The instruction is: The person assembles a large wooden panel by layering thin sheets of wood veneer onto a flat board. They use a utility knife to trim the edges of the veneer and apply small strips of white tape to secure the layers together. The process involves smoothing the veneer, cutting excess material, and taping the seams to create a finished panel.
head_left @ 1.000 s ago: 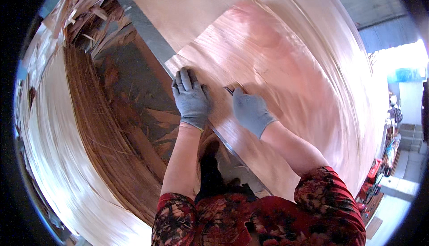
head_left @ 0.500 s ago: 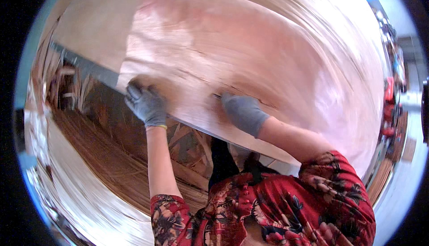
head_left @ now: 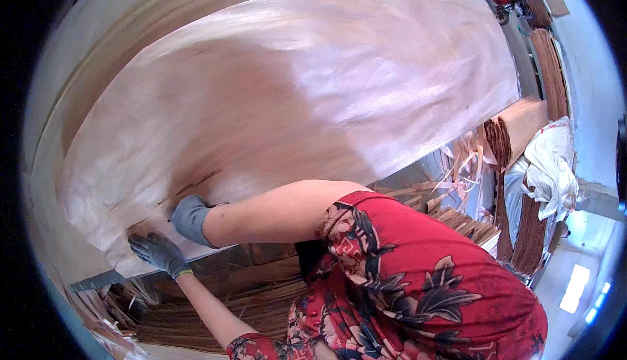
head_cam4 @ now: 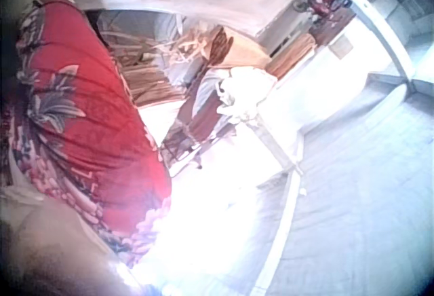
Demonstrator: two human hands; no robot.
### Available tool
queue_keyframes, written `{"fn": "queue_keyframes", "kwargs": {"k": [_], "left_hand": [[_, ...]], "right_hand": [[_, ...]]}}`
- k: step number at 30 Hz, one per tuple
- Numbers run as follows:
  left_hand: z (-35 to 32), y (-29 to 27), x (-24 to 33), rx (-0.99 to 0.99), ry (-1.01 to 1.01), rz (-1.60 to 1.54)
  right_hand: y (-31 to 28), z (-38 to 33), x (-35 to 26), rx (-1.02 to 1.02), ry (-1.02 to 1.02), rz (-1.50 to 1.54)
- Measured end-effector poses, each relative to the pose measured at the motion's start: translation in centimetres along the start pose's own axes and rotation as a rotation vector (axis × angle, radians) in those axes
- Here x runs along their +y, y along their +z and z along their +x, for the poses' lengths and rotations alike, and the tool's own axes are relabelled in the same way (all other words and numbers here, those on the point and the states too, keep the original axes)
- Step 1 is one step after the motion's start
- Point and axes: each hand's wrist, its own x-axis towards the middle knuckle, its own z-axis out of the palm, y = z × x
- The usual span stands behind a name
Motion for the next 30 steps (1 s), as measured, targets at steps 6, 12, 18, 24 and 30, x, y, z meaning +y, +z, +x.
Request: {"fn": "queue_keyframes", "kwargs": {"k": [6, 12, 18, 24, 30], "left_hand": [[-0.1, 3.7, -3.4, 0.074, 0.062, -0.323], [0.7, 4.6, -3.7, 0.116, -0.026, -0.304], [1.4, -1.0, 0.7, 0.186, 0.047, 0.015], [2.4, -1.8, 3.0, 0.119, -0.055, 0.008], [0.0, -4.5, 9.4, 0.217, -0.117, 0.282]], "right_hand": [[0.5, -4.8, 5.4, 0.065, -0.067, -0.096], [-1.2, -10.5, 11.1, 0.006, -0.149, -0.361], [-0.7, -15.3, 18.0, 0.123, -0.134, -0.440], [-2.4, -19.7, 22.4, 0.039, -0.006, -0.276], [-2.2, -18.5, 22.3, -0.015, -0.032, -0.428]]}}
